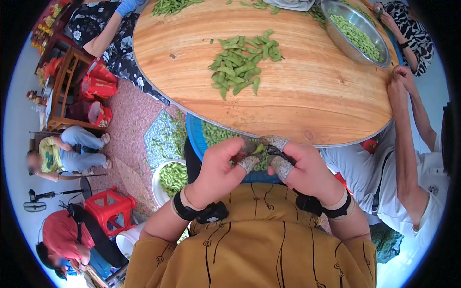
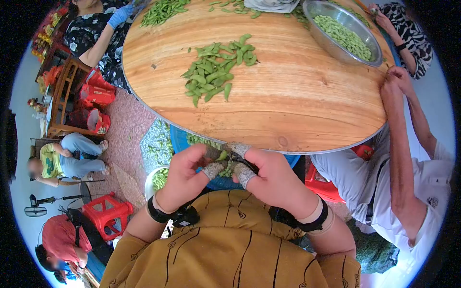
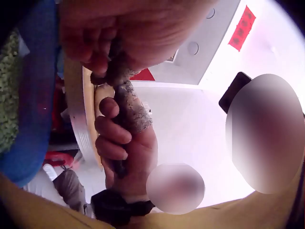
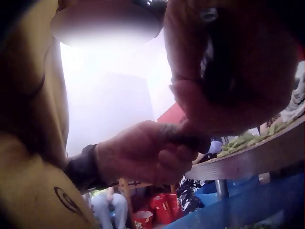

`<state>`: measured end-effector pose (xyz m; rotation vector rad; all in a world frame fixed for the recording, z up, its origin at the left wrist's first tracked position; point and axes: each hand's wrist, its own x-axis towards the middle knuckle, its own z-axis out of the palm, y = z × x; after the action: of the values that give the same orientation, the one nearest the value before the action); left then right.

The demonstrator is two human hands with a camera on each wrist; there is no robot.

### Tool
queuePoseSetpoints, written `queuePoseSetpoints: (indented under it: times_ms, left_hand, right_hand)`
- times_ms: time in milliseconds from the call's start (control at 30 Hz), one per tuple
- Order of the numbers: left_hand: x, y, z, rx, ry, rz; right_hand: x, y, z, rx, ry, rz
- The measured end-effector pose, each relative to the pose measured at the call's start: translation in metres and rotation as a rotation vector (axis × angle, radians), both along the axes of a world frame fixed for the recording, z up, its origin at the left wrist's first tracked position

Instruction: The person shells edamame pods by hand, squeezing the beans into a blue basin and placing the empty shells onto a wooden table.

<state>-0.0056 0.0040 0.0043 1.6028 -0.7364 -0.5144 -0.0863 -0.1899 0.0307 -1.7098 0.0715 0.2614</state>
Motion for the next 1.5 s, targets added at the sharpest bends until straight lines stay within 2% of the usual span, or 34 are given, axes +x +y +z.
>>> queuePoseSetpoints:
  times_ms: [33, 67, 100, 133, 167, 200, 233, 267, 300, 333, 367, 400, 433, 467, 533, 600, 667, 733, 767, 833, 867, 933, 967, 1000, 1033, 1067, 1133, 1167, 1233, 1333, 1367, 1400, 1433, 1500]
  left_hand:
    - [0.001, 0.002, 0.006, 0.174, -0.267, -0.013]
    - [0.000, 0.002, 0.009, 0.174, -0.265, -0.013]
    - [0.000, 0.001, 0.011, 0.082, 0.127, -0.038]
    - [0.000, 0.001, 0.012, -0.013, 0.518, -0.063]
    - [0.002, 0.003, 0.009, -0.012, 0.518, -0.063]
    - [0.006, 0.006, 0.004, -0.142, 0.761, -0.132]
    - [0.007, 0.007, 0.001, -0.274, 1.004, -0.202]
    - [0.007, 0.006, 0.002, -0.271, 1.006, -0.204]
    - [0.006, 0.004, 0.004, -0.137, 0.857, -0.162]
    - [0.005, 0.003, 0.004, -0.006, 0.706, -0.120]
    - [0.003, 0.002, 0.003, -0.003, 0.708, -0.121]
    - [0.002, 0.001, 0.002, 0.117, 0.350, -0.105]
    - [0.001, 0.002, 0.002, 0.233, -0.010, -0.087]
    - [0.002, 0.003, 0.001, 0.237, -0.009, -0.086]
    - [0.005, 0.004, -0.001, 0.362, -0.608, -0.082]
    - [0.002, 0.004, 0.000, 0.322, -0.623, -0.057]
    - [0.001, 0.004, 0.003, 0.282, -0.636, -0.036]
    - [0.000, 0.006, 0.004, 0.149, 0.543, -0.051]
    - [0.001, 0.007, 0.002, 0.151, 0.544, -0.052]
    - [0.003, 0.010, -0.003, -0.015, 0.901, -0.097]
    - [0.002, 0.009, -0.002, -0.013, 0.903, -0.097]
    - [-0.001, 0.005, 0.005, 0.213, 0.567, -0.104]
    - [-0.002, 0.004, 0.006, 0.215, 0.567, -0.104]
    - [-0.004, 0.002, 0.006, 0.234, 0.457, -0.108]
    - [-0.006, 0.002, 0.006, 0.253, 0.346, -0.112]
    - [-0.006, 0.002, 0.008, 0.255, 0.346, -0.113]
    - [-0.006, 0.003, 0.010, 0.326, 0.017, -0.231]
    - [-0.006, 0.004, 0.009, 0.328, 0.019, -0.228]
    - [-0.007, 0.005, 0.007, 0.322, -0.250, -0.249]
    - [-0.009, 0.007, 0.002, 0.281, -0.228, -0.253]
    - [-0.009, 0.007, 0.003, 0.281, -0.227, -0.254]
    - [-0.010, 0.008, 0.005, 0.286, 0.076, -0.232]
    - [-0.011, 0.009, 0.007, 0.286, 0.380, -0.206]
    - [-0.004, 0.012, 0.010, 0.358, 0.319, -0.193]
  right_hand:
    - [0.000, -0.001, 0.001, 0.001, 0.003, 0.001]
    - [0.001, -0.002, 0.003, 0.193, 0.181, -0.015]
    - [0.002, -0.003, 0.005, 0.384, 0.357, -0.032]
    - [0.001, -0.003, 0.004, 0.384, 0.357, -0.032]
    - [0.000, -0.002, 0.004, 0.547, 0.387, -0.034]
    - [-0.002, -0.002, 0.003, 0.709, 0.416, -0.035]
    - [-0.003, -0.001, 0.002, 0.711, 0.417, -0.037]
    - [-0.004, 0.000, 0.002, 0.613, 0.386, -0.046]
    - [-0.004, 0.000, 0.001, 0.516, 0.355, -0.055]
    - [-0.006, 0.001, -0.001, 0.519, 0.356, -0.059]
    - [-0.006, 0.003, -0.003, 0.419, 0.332, -0.060]
    - [-0.006, 0.004, -0.004, 0.319, 0.308, -0.060]
    - [-0.007, 0.005, -0.003, 0.323, 0.310, -0.060]
    - [-0.007, 0.007, -0.001, 0.291, 0.300, -0.063]
    - [-0.006, 0.009, 0.000, 0.263, 0.287, -0.062]
    - [-0.005, 0.008, -0.001, 0.158, 0.245, -0.079]
    - [-0.006, 0.007, -0.009, 0.193, 0.233, -0.077]
    - [-0.007, 0.007, -0.010, 0.225, 0.223, -0.077]
    - [-0.007, 0.007, -0.009, 0.233, 0.233, -0.069]
    - [-0.008, 0.006, -0.007, 0.242, 0.246, -0.064]
    - [-0.008, 0.004, -0.007, 0.178, 0.232, -0.071]
    - [-0.008, 0.003, -0.012, 0.114, 0.217, -0.078]
    - [-0.008, 0.003, -0.020, -0.101, -0.041, -0.103]
    - [-0.008, 0.004, -0.025, -0.315, -0.301, -0.126]
    - [-0.007, 0.003, -0.024, -0.314, -0.301, -0.128]
    - [-0.004, 0.002, -0.021, -0.404, -0.336, -0.078]
    - [-0.001, 0.002, -0.018, -0.489, -0.369, -0.025]
    - [0.000, 0.002, -0.016, -0.512, -0.385, 0.013]
    - [0.002, 0.003, -0.018, -0.529, -0.400, 0.056]
    - [0.002, 0.004, -0.026, -0.526, -0.410, 0.101]
    - [0.001, 0.005, -0.027, -0.458, -0.300, 0.083]
    - [0.001, 0.005, -0.027, -0.390, -0.192, 0.064]
    - [0.000, 0.004, -0.027, -0.391, -0.193, 0.066]
    - [-0.003, 0.000, -0.027, -0.431, -0.198, 0.028]
